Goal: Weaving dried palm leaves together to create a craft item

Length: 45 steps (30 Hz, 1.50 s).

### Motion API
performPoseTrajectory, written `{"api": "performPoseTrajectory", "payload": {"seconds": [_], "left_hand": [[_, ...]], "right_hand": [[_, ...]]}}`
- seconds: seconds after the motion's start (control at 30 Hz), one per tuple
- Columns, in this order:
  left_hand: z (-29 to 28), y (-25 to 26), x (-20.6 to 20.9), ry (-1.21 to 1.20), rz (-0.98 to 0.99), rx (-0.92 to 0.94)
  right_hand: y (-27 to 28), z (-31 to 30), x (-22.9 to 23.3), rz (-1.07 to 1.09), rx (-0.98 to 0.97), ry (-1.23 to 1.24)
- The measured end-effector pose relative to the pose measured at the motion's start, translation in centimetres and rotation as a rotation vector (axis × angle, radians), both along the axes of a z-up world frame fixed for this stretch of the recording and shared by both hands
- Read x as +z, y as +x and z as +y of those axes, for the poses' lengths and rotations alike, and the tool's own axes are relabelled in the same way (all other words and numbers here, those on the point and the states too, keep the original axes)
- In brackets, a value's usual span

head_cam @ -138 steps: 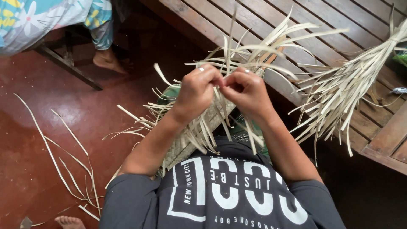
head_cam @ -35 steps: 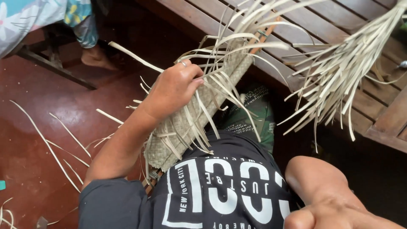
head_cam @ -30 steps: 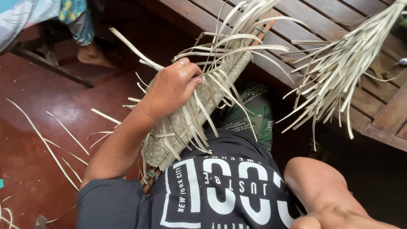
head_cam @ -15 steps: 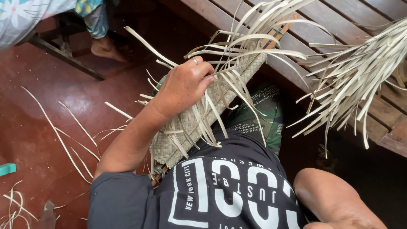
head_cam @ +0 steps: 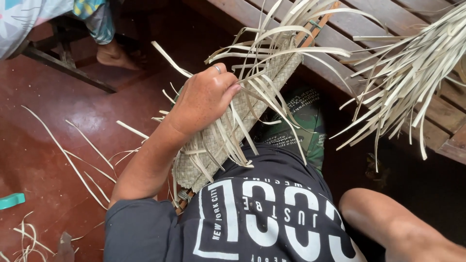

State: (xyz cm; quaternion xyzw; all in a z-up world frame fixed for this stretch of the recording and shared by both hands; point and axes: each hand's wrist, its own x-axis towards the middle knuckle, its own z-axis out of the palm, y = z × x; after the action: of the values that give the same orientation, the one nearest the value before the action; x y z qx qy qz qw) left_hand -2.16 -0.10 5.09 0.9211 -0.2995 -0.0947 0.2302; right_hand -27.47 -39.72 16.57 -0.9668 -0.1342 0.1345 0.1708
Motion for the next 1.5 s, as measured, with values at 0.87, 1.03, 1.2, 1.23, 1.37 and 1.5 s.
{"api": "performPoseTrajectory", "payload": {"seconds": [0.87, 1.03, 1.2, 1.23, 1.37, 1.5], "left_hand": [[1.1, -1.7, 3.8, 0.000, 0.250, -0.060], [1.0, -1.4, 4.4, -0.008, 0.303, -0.095], [1.5, -2.4, 3.2, -0.106, 0.247, -0.013], [1.9, -2.6, 2.5, -0.106, 0.246, -0.008], [3.9, -3.4, -0.4, 0.041, -0.191, 0.092], [4.8, -3.8, -1.2, 0.115, -0.434, 0.158]], "right_hand": [[20.4, 15.4, -33.7, 0.398, -0.604, 1.410], [20.7, 15.5, -31.3, 0.322, -0.373, 1.284], [20.4, 19.3, -26.5, 0.302, -0.263, 1.391], [21.1, 18.9, -27.6, 0.305, -0.259, 1.391], [22.0, 17.6, -26.1, 0.145, -0.302, 0.911], [21.6, 17.1, -21.8, -0.298, -0.304, 0.857]]}}
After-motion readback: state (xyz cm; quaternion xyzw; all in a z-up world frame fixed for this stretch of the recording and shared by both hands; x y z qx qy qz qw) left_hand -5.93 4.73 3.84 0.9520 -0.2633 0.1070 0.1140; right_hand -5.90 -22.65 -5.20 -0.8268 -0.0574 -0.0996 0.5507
